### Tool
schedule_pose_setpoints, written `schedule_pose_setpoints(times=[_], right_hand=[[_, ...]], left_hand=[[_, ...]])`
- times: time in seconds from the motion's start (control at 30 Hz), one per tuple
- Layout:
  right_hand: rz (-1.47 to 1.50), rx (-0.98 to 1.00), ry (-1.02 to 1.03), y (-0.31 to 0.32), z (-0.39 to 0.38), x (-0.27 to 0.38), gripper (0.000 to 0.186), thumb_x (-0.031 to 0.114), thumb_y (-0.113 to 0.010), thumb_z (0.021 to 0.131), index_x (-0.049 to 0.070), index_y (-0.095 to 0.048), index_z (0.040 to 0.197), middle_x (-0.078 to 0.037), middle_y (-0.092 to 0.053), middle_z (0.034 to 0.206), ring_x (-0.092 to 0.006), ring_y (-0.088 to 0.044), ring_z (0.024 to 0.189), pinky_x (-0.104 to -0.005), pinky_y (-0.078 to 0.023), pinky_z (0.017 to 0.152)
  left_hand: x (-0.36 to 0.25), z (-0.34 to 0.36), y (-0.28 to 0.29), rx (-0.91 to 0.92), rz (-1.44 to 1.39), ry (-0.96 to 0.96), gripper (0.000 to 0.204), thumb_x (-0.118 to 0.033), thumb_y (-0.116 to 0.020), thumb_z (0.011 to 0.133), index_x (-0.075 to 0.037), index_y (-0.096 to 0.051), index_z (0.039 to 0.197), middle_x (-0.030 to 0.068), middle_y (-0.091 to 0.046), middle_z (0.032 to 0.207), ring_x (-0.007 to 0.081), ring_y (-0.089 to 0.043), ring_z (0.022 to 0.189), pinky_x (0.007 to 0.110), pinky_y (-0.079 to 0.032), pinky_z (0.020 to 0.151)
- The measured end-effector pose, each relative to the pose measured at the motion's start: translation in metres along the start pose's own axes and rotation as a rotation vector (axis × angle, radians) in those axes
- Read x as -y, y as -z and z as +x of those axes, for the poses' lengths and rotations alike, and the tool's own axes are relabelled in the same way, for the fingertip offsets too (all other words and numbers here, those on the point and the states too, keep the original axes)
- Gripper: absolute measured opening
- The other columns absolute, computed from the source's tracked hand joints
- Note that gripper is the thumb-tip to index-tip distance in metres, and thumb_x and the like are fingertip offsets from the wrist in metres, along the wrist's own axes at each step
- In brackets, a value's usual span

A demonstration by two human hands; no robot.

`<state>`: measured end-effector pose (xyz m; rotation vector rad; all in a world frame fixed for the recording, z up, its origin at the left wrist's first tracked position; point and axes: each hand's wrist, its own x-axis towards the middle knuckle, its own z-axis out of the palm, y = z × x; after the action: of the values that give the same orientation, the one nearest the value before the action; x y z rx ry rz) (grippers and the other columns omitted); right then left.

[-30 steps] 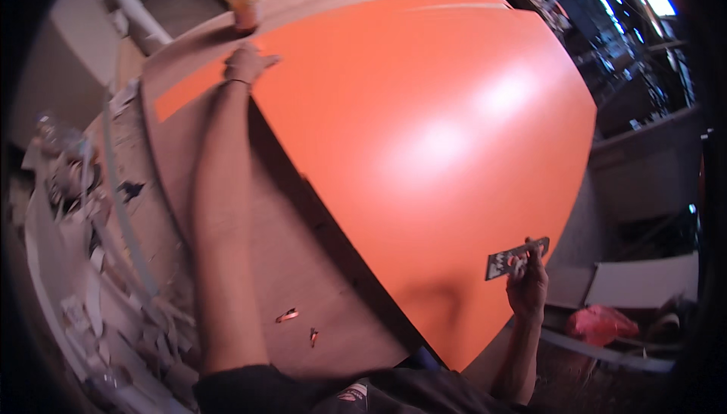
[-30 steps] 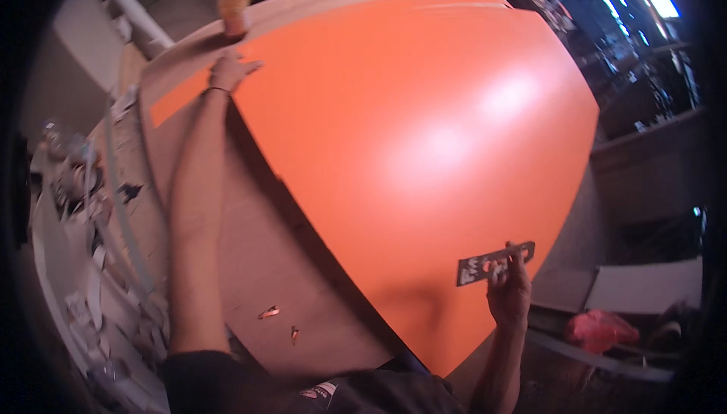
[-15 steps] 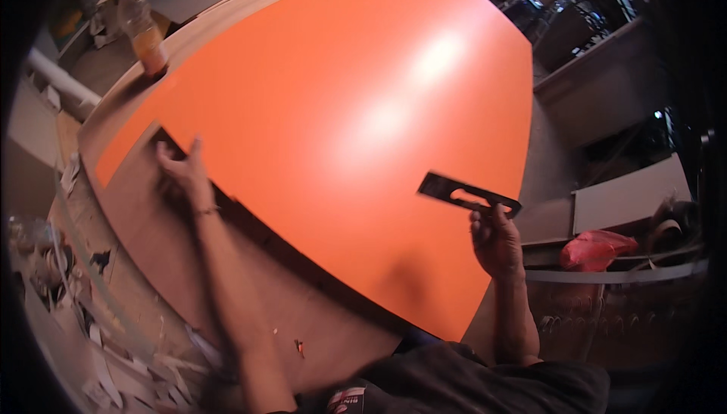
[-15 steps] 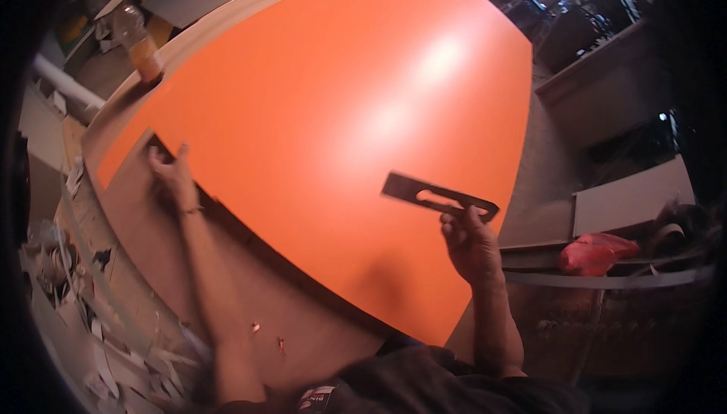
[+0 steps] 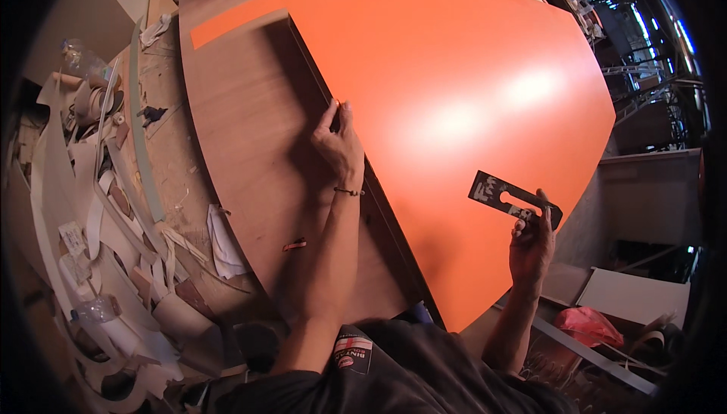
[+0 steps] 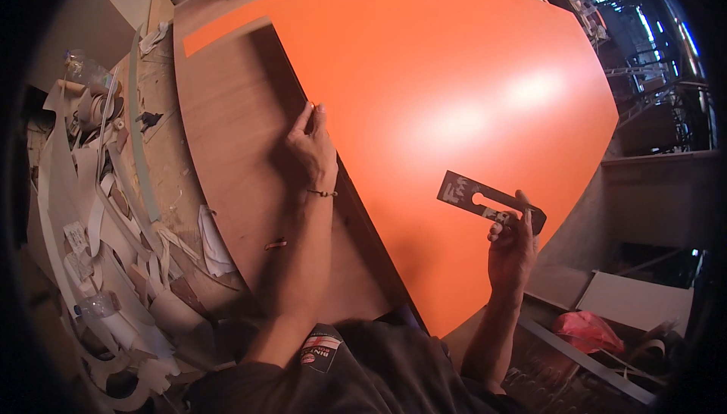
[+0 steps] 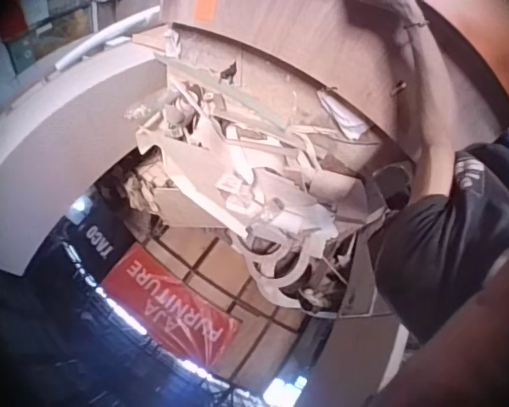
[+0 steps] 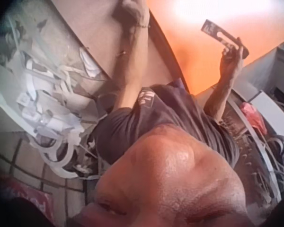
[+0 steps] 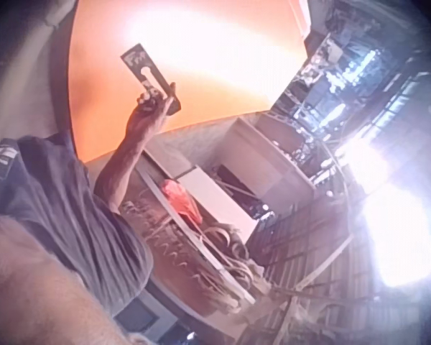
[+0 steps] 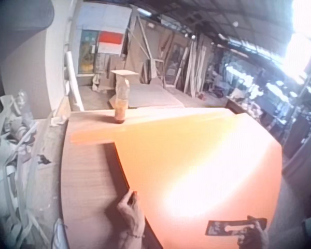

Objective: The person applies a laminate sheet to a wooden panel by hand and uses a hand plane to trim the excess material from the edges.

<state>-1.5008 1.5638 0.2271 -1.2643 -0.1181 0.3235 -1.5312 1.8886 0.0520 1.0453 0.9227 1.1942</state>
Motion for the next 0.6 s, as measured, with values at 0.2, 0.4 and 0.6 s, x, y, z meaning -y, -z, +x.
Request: schedule_pose_setpoints(times=[0.2, 0.4, 0.6], right_hand=[[-0.021, 0.041, 0.014, -0.006, -0.003, 0.005, 0.047, 0.025, -0.046, 0.111, -0.004, -0.043, 0.148, -0.005, -0.068, 0.093, -0.0127, -0.064, 0.074, -0.0250, -0.051, 0.066], [-0.048, 0.003, 0.042, -0.001, -0.015, 0.017, 0.046, 0.025, -0.048, 0.110, -0.004, -0.045, 0.146, -0.007, -0.069, 0.093, -0.0123, -0.065, 0.074, -0.0250, -0.051, 0.065], [-0.029, -0.152, 0.139, 0.048, -0.048, 0.037, 0.045, 0.025, -0.051, 0.109, -0.001, -0.048, 0.145, -0.006, -0.068, 0.103, -0.0093, -0.062, 0.077, -0.0209, -0.053, 0.066]], left_hand=[[-0.012, -0.005, -0.002, -0.055, 0.178, 0.008, 0.024, -0.010, -0.075, 0.090, 0.011, -0.074, 0.101, 0.0144, -0.076, 0.085, 0.0155, -0.069, 0.076, 0.032, -0.056, 0.071], [0.013, 0.034, 0.012, -0.041, 0.285, -0.145, 0.014, -0.005, -0.071, 0.087, 0.008, -0.070, 0.083, 0.0094, -0.070, 0.070, 0.0163, -0.063, 0.065, 0.033, -0.051, 0.060], [0.007, 0.004, 0.043, -0.195, 0.410, -0.100, 0.052, -0.009, -0.066, 0.095, 0.010, -0.042, 0.136, 0.0302, -0.051, 0.132, 0.0325, -0.060, 0.110, 0.040, -0.054, 0.092]])
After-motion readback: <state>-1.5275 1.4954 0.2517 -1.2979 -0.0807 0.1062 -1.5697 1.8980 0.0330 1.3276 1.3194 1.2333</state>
